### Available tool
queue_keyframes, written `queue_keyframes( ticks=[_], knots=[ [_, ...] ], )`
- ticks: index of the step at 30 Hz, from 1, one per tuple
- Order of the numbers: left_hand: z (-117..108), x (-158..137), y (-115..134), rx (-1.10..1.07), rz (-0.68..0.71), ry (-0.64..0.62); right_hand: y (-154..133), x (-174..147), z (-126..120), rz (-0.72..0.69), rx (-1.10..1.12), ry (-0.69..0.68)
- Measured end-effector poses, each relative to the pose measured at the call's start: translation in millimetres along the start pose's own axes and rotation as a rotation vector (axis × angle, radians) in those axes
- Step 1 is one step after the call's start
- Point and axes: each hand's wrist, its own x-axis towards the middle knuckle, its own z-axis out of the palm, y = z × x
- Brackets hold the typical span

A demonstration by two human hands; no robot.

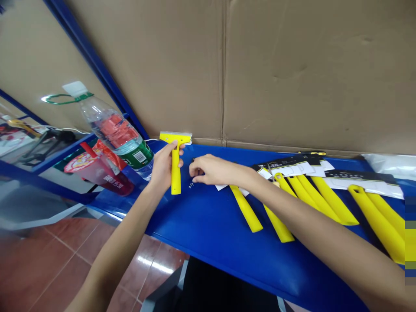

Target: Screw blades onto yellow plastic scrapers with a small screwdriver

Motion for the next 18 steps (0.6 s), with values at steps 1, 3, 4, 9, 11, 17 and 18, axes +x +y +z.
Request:
queue_keyframes(
  ticks=[1, 3, 4, 9, 11, 17, 18],
  knots=[
    [-0.1, 0.1, -0.3, 0.001, -0.005, 0.003, -3.4, 2.5, 7.9, -0.032, -0.016, -0.024],
    [0.7, -0.6, -1.1, 0.004, -0.018, 0.003, -7.6, 7.5, 23.2, -0.046, -0.033, -0.062],
    [1.3, -1.2, -1.4, 0.005, -0.024, 0.0, -8.4, 9.8, 29.9, -0.035, -0.032, -0.075],
    [4.4, -4.6, -1.2, 0.009, -0.044, -0.051, -4.6, 15.9, 47.3, 0.026, 0.05, -0.047],
    [5.0, -5.4, -0.7, 0.02, -0.047, -0.064, -2.1, 16.0, 48.1, 0.038, 0.071, -0.044],
    [6.3, -7.7, -0.5, 0.038, -0.047, -0.095, -4.9, 13.5, 44.6, 0.074, -0.043, -0.086],
    [6.6, -8.2, -0.6, 0.038, -0.048, -0.104, -6.8, 13.2, 43.5, 0.079, -0.08, -0.113]
  ],
)
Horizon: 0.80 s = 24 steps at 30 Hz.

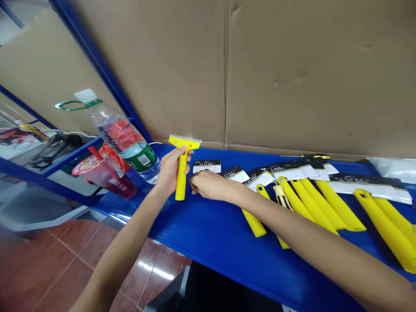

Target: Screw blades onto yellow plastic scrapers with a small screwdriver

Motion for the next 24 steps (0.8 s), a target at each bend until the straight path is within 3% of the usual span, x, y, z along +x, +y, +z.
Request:
queue_keyframes(
  ticks=[5, 9, 13, 16, 21, 24],
  knots=[
    [0.9, 0.0, -0.6, 0.001, 0.006, -0.008, -5.7, -6.6, -18.6, -0.037, -0.088, -0.06],
    [0.1, 1.5, -2.1, 0.022, 0.01, -0.004, -2.4, -22.5, -55.5, -0.041, 0.083, 0.01],
    [2.6, -0.5, -5.4, 0.056, -0.013, -0.044, 7.3, -35.0, -84.3, 0.002, 0.129, 0.39],
    [7.5, -4.5, -8.3, 0.089, -0.056, -0.101, 17.3, -33.8, -86.5, 0.047, 0.145, 0.609],
    [12.2, -7.8, -13.8, 0.108, -0.097, -0.146, 31.3, -23.8, -75.8, 0.109, 0.263, 0.579],
    [11.3, -6.9, -16.6, 0.114, -0.113, -0.151, 37.8, -19.6, -71.2, 0.156, 0.463, 0.514]
  ],
)
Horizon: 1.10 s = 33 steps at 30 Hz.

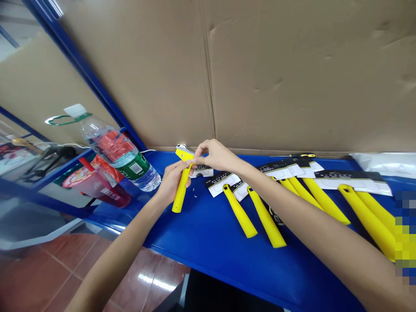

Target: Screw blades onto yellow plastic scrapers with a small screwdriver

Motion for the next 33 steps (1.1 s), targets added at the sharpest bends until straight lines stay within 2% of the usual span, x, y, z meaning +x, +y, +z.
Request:
queue_keyframes(
  ticks=[4, 7, 12, 21, 23, 26, 27, 30, 33],
  knots=[
    [-1.3, 1.3, -1.8, 0.011, -0.012, -0.011, 9.6, 1.8, 1.2, 0.201, 0.262, 0.001],
    [-1.6, 2.1, -1.8, 0.013, -0.025, -0.037, 12.4, 0.8, -1.8, 0.262, 0.376, -0.025],
    [-3.6, 2.1, 0.0, 0.032, -0.078, -0.073, 6.7, -3.1, -11.1, 0.245, 0.39, -0.191],
    [-5.4, 1.9, 0.3, 0.16, -0.152, -0.159, 11.5, -2.8, -9.7, 0.179, 0.257, -0.176],
    [-3.6, 1.2, -0.3, 0.225, -0.047, -0.095, 12.7, -1.3, -8.7, 0.187, 0.247, -0.141],
    [-2.3, -1.9, 0.5, 0.419, 0.28, 0.071, 12.7, 0.3, -8.4, 0.224, 0.251, -0.05],
    [-2.6, -3.1, 1.0, 0.509, 0.386, 0.087, 12.4, 0.6, -8.6, 0.237, 0.259, -0.023],
    [-5.3, -5.7, 1.2, 0.758, 0.578, -0.031, 11.1, 0.5, -9.9, 0.258, 0.28, 0.009],
    [-9.1, -5.9, -1.0, 0.893, 0.619, -0.132, 9.4, -0.3, -11.4, 0.27, 0.287, 0.001]
  ],
)
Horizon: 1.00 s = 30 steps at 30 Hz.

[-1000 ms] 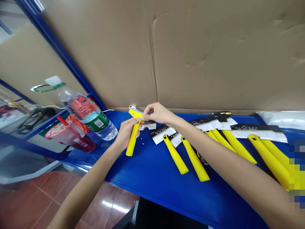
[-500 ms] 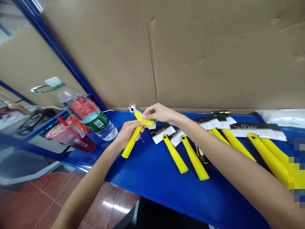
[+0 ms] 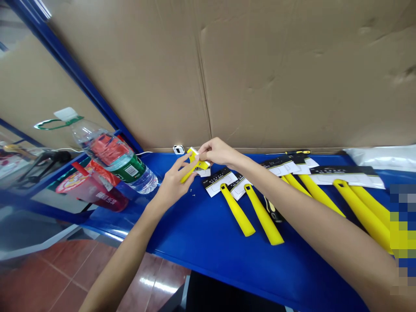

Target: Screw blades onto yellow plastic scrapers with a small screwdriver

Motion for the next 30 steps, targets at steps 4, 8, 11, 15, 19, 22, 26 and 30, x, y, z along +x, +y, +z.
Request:
queue_keyframes(
  ticks=[4, 8, 11, 15, 19, 22, 26, 30],
  knots=[
    [-2.0, -2.3, -1.4, 0.04, 0.014, -0.042, -2.5, -2.4, -1.9, 0.042, 0.048, -0.005],
    [-2.0, -1.7, 1.9, -0.057, -0.028, -0.018, -4.2, -3.2, -2.9, 0.084, 0.105, -0.036],
    [-1.5, 1.1, 5.5, -0.248, -0.153, 0.094, -2.7, -1.1, -1.4, 0.097, 0.165, -0.002],
    [-14.2, 6.9, 14.1, -0.627, -0.382, 0.226, 1.6, 0.0, 3.1, -0.018, 0.0, -0.036],
    [-32.5, 11.2, 19.5, -0.981, -0.395, 0.237, 4.0, -6.6, 13.1, -0.247, -0.375, -0.314],
    [-36.2, 11.3, 16.1, -1.07, -0.41, 0.253, 6.5, -11.8, 25.2, -0.296, -0.518, -0.502],
    [-32.5, 9.9, 8.5, -1.07, -0.43, 0.251, 11.2, -14.0, 40.8, -0.24, -0.629, -0.679],
    [-29.7, 10.2, 6.1, -1.064, -0.453, 0.239, 11.3, -15.5, 48.5, -0.2, -0.699, -0.669]
  ],
)
